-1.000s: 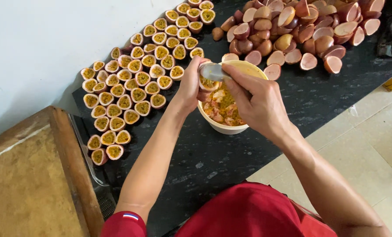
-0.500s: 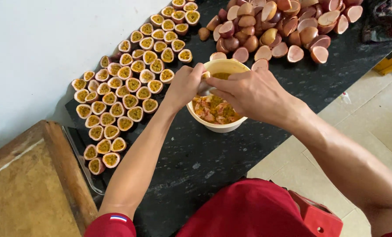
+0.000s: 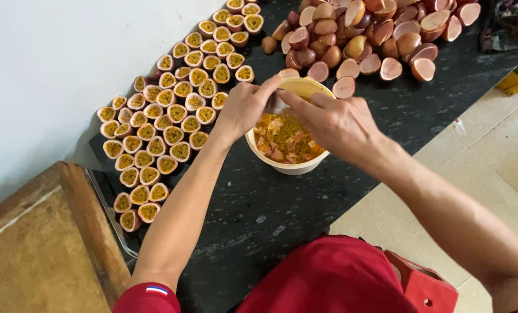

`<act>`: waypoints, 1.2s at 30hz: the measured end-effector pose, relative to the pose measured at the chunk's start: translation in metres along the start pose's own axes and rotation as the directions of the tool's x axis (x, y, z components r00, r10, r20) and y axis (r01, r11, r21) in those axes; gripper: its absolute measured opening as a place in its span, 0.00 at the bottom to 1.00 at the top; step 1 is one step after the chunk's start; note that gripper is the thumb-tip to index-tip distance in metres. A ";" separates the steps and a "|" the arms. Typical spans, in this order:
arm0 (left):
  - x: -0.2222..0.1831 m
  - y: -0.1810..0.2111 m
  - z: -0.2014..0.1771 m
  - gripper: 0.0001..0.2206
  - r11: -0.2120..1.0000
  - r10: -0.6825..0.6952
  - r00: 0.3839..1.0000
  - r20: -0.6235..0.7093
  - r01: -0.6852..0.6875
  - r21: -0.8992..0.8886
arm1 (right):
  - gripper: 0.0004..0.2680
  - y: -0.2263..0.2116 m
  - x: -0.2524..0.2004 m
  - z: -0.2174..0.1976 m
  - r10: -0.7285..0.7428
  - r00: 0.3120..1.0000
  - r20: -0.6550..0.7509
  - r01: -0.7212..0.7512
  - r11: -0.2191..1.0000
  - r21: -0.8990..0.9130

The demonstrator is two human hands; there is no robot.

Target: Scooping the pulp out of passion fruit halves into a bowl and adding sugar.

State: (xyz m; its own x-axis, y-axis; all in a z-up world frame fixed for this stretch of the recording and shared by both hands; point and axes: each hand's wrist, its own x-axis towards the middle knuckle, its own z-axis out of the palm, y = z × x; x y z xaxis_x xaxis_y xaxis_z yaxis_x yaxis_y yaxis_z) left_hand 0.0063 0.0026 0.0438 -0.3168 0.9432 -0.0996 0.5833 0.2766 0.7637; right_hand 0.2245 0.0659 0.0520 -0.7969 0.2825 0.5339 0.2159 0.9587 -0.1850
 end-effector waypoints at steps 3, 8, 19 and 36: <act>0.006 -0.021 0.012 0.26 0.998 0.064 0.994 -0.085 -0.065 -0.012 | 0.11 -0.012 -0.005 0.008 0.223 0.974 -0.043 -0.203 0.940 0.274; 0.001 -0.014 0.015 0.27 0.967 0.247 0.953 -0.176 -0.255 -0.027 | 0.10 -0.020 -0.007 -0.002 0.382 0.918 0.101 -0.382 0.791 0.478; -0.006 -0.006 0.031 0.21 0.891 0.441 0.884 -0.153 -0.452 -0.048 | 0.11 -0.015 -0.024 -0.014 0.509 0.854 0.108 -0.497 0.738 0.456; 0.007 -0.036 0.061 0.19 0.777 0.536 0.707 -0.462 -0.627 -0.057 | 0.11 -0.023 -0.046 -0.027 0.548 0.811 0.205 -0.570 0.662 0.486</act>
State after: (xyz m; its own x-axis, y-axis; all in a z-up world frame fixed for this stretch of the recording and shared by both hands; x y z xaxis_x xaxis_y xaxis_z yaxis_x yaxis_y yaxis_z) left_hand 0.0282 0.0106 -0.0231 -0.2565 0.7299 0.6336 0.6090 -0.3870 0.6923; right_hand 0.2709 0.0318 0.0537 -0.6436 0.7478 0.1630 0.3230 0.4584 -0.8280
